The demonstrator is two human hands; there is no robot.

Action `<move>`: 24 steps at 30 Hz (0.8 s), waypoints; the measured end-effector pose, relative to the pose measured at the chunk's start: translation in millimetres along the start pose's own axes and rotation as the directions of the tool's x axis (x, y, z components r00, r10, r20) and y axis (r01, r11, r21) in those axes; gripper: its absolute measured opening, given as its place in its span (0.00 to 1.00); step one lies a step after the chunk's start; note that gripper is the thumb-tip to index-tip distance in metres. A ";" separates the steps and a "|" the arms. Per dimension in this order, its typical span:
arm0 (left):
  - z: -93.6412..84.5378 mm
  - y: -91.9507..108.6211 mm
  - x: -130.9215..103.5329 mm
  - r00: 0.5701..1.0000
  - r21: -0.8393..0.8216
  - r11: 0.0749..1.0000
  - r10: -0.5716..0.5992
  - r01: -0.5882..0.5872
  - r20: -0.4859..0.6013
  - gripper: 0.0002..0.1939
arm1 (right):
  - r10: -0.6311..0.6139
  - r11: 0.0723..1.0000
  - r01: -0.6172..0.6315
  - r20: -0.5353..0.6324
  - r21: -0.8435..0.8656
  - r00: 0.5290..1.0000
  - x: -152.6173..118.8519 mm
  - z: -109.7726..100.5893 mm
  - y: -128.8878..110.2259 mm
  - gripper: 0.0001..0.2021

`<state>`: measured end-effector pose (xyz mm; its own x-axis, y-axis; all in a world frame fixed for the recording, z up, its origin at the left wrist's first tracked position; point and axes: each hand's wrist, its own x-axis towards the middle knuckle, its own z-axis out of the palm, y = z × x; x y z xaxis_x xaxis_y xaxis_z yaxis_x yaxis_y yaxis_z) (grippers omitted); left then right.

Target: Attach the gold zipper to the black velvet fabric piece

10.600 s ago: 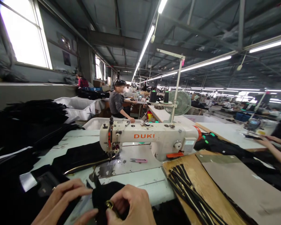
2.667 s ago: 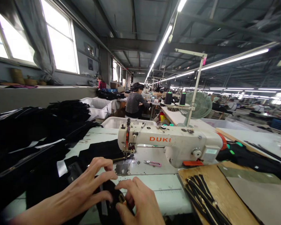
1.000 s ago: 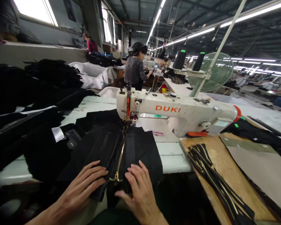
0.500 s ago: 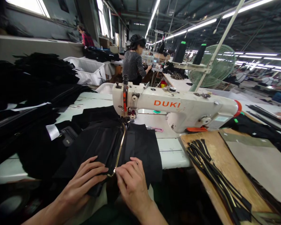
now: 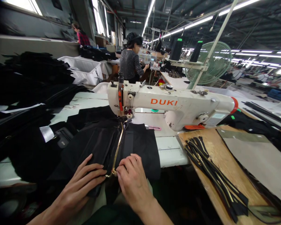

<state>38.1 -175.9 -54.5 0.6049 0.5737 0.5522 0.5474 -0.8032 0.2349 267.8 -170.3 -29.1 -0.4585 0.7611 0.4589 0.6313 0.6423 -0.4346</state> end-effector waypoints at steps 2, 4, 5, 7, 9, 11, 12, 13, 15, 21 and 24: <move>0.4 -2.0 -1.0 1.000 0.012 1.000 0.010 -0.010 0.000 0.26 | -0.011 1.000 0.011 0.056 -0.001 0.998 2.8 -1.7 1.3 0.06; 0.8 -2.6 -1.3 1.000 0.016 1.000 0.006 -0.006 -0.005 0.26 | 0.001 1.000 0.001 0.109 -0.020 0.994 5.5 -4.2 1.8 0.08; 0.9 -2.4 -1.1 1.000 0.018 1.000 0.002 -0.001 -0.009 0.26 | 0.008 0.999 -0.004 0.129 -0.035 0.992 6.9 -5.7 1.9 0.10; 1.0 -1.7 0.2 1.000 0.021 1.000 0.001 0.000 -0.012 0.26 | 0.008 1.000 -0.003 0.171 -0.031 0.985 10.3 -9.6 3.0 0.11; 0.7 -0.6 2.1 1.000 0.020 1.000 0.018 -0.018 -0.008 0.26 | -0.005 0.999 -0.002 0.216 0.035 0.976 14.5 -14.9 5.6 0.09; -0.1 0.8 3.9 1.000 0.012 1.000 0.021 -0.021 0.002 0.27 | -0.016 0.994 -0.011 0.256 0.107 0.967 18.7 -20.7 9.2 0.08; -0.4 1.7 4.5 1.000 0.004 1.000 0.016 -0.016 0.002 0.27 | -0.023 0.991 -0.014 0.276 0.132 0.961 20.6 -23.3 11.1 0.07; -0.7 2.6 4.9 1.000 -0.002 1.000 0.003 -0.003 0.001 0.28 | -0.027 0.989 -0.018 0.294 0.149 0.955 22.2 -25.4 12.9 0.07; -0.9 4.4 5.2 1.000 -0.020 0.999 -0.029 0.029 -0.004 0.29 | -0.031 0.984 -0.027 0.321 0.174 0.947 24.9 -28.4 16.0 0.07; -0.3 5.6 5.0 0.999 -0.048 0.998 -0.034 0.033 -0.019 0.28 | -0.050 0.985 -0.012 0.358 0.170 0.932 31.0 -32.4 19.5 0.06; -0.4 5.9 5.0 1.000 -0.013 1.000 -0.029 0.029 -0.003 0.27 | -0.039 0.994 0.002 0.347 0.107 0.937 31.6 -30.8 15.8 0.06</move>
<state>44.1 -177.9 -50.0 0.5874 0.5960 0.5474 0.5570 -0.7885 0.2607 282.6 -138.9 2.4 -0.6715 0.7193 0.1779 0.5597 0.6497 -0.5144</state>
